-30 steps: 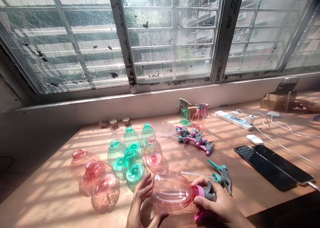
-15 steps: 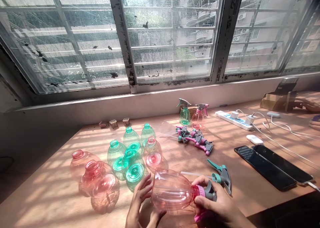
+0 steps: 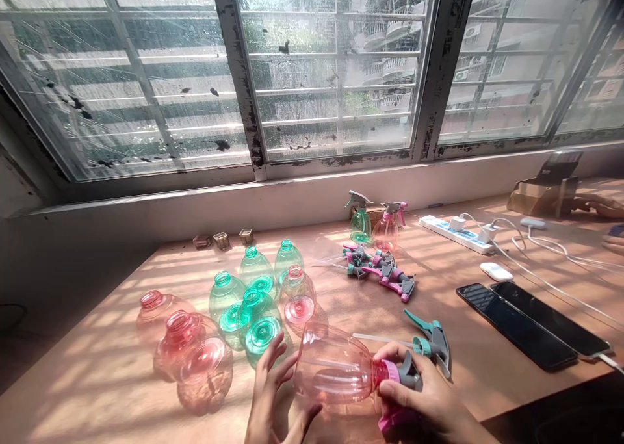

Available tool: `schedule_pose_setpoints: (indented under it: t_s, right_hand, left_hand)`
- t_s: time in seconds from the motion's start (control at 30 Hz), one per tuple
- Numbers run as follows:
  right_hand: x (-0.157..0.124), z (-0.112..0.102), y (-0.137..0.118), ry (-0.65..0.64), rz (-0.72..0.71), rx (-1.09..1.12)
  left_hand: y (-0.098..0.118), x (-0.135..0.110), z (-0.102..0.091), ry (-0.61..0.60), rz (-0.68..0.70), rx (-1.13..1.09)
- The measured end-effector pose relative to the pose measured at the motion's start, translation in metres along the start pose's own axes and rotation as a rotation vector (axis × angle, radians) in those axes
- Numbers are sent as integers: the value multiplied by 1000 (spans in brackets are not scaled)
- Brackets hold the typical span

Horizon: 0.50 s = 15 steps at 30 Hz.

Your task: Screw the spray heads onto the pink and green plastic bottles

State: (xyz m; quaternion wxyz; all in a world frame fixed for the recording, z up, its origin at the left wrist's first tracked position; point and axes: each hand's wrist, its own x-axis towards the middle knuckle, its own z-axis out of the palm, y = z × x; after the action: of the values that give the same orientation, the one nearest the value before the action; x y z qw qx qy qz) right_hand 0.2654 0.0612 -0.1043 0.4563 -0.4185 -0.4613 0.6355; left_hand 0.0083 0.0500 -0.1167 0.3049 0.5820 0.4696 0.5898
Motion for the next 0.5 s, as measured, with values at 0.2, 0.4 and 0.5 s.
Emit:
schedule_pose_setpoints:
  t_s: [0.2,0.4,0.5]
  right_hand:
    - [-3,5,1,-43,51,35]
    - [-2,4,-2,-48,20,27]
    - [-1,1,-2,-46,2,32]
  left_hand:
    - [2,-2,3,-26,-82,-144]
    - [3,1,-2,-60,-135,-133]
    - [2,2,-5,-92,-129,-95]
